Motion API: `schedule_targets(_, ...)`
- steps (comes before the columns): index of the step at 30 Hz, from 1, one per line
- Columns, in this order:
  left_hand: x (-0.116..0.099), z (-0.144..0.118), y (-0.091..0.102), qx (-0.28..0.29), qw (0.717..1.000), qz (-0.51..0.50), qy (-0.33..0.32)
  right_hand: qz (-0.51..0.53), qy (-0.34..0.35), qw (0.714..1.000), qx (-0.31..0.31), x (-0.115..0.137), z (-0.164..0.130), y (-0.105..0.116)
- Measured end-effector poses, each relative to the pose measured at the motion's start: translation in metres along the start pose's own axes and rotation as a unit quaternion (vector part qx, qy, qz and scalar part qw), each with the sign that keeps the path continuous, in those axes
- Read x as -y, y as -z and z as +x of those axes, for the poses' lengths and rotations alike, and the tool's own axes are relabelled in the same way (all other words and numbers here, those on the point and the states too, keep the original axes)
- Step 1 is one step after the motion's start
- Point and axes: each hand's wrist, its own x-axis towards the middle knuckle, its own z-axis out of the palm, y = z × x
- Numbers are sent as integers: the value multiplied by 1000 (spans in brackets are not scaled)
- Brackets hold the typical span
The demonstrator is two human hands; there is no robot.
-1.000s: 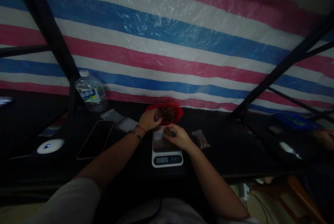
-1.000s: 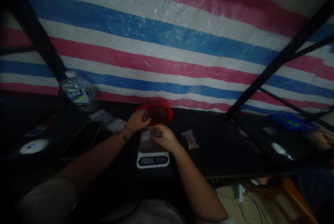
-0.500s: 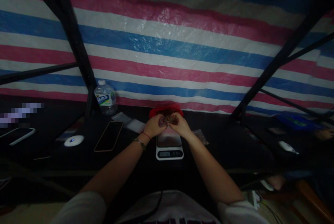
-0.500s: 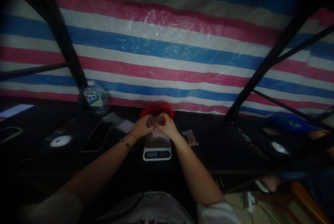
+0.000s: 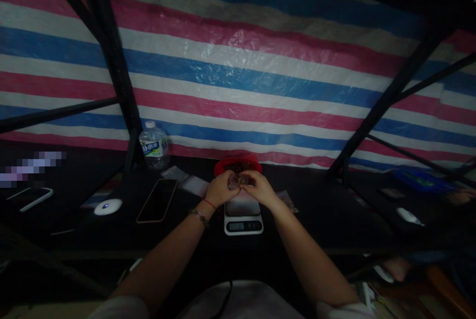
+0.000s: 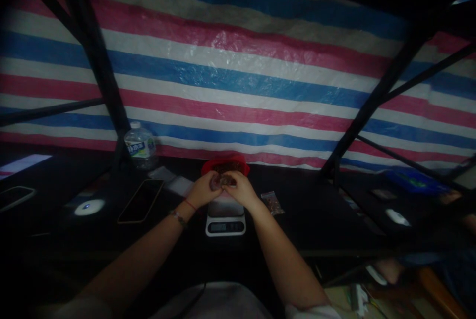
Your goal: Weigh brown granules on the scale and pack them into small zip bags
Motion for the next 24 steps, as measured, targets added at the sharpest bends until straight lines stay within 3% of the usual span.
schedule_targets(3,0,-1,-3,0,1000,-13,2,11,8,1000,12,1,2,2)
schedule_targets(8,2,3,-12,-8,996,-80,29,100,-59,993,11,-4,6,0)
schedule_targets(16,3,21,-35,41,980,-195,9,122,-95,986,-63,-12,-3,5)
schedule_targets(20,3,27,-35,69,979,-194,4,142,-118,979,-92,-17,-8,2)
schedule_targets(24,2,26,-34,54,983,-175,17,143,-122,980,-67,-23,-9,5)
